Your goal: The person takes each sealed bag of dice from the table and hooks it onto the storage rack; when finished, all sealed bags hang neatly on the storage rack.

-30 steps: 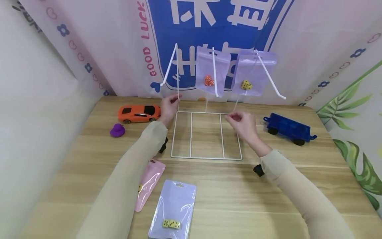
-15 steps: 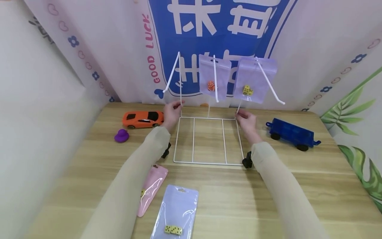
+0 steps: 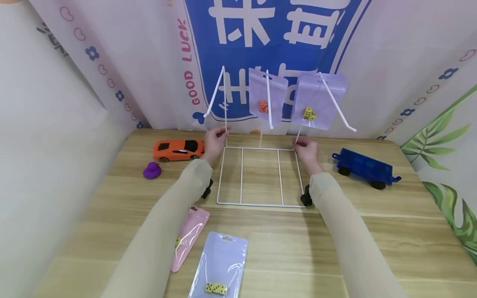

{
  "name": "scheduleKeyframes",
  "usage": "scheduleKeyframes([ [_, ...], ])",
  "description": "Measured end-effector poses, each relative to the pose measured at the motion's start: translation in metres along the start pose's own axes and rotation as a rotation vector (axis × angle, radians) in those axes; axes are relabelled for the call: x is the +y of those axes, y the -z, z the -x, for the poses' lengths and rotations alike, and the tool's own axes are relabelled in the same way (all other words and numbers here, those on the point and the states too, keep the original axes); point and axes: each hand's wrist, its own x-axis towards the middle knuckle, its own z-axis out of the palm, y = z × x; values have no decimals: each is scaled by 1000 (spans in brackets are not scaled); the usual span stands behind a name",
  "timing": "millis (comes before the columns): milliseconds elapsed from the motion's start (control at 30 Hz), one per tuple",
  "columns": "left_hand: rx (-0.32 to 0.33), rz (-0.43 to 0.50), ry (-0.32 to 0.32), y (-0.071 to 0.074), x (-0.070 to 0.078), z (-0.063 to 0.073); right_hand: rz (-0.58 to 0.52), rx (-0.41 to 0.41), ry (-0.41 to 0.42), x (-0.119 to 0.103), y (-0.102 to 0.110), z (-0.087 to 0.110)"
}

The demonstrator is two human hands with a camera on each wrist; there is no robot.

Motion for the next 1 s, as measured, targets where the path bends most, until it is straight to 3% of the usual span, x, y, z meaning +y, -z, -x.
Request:
scheduleKeyframes([
  [67, -17, -34, -3, 3, -1, 3, 15, -6, 8, 3, -2, 0],
  [167, -105, -130, 3, 16, 4, 13, -5, -11, 22, 8, -2, 0],
  [233, -187, -227, -9, 32, 12, 29, -52, -14, 40, 11, -1, -2],
  [300, -267, -334, -56, 50, 22, 54, -82, -12, 38, 12, -1, -3],
  [367, -321, -438, -150, 68, 29, 90, -85, -6, 26, 12, -1, -4],
  [467, -370, -554, -217, 88, 37, 164, -60, 1, -7, 8, -2, -5],
  [600, -345, -765, -167, 100, 30, 264, -47, 1, -19, 2, -1, -4],
  [700, -293, -908, -110, 98, 12, 310, -61, 3, -16, 0, 1, -4],
  [833, -248, -955, -14, 89, -15, 338, -59, 6, -12, 1, 2, -5],
  [1000, -169, -988, 47, 78, -33, 353, -46, 1, -17, 3, -3, -3],
])
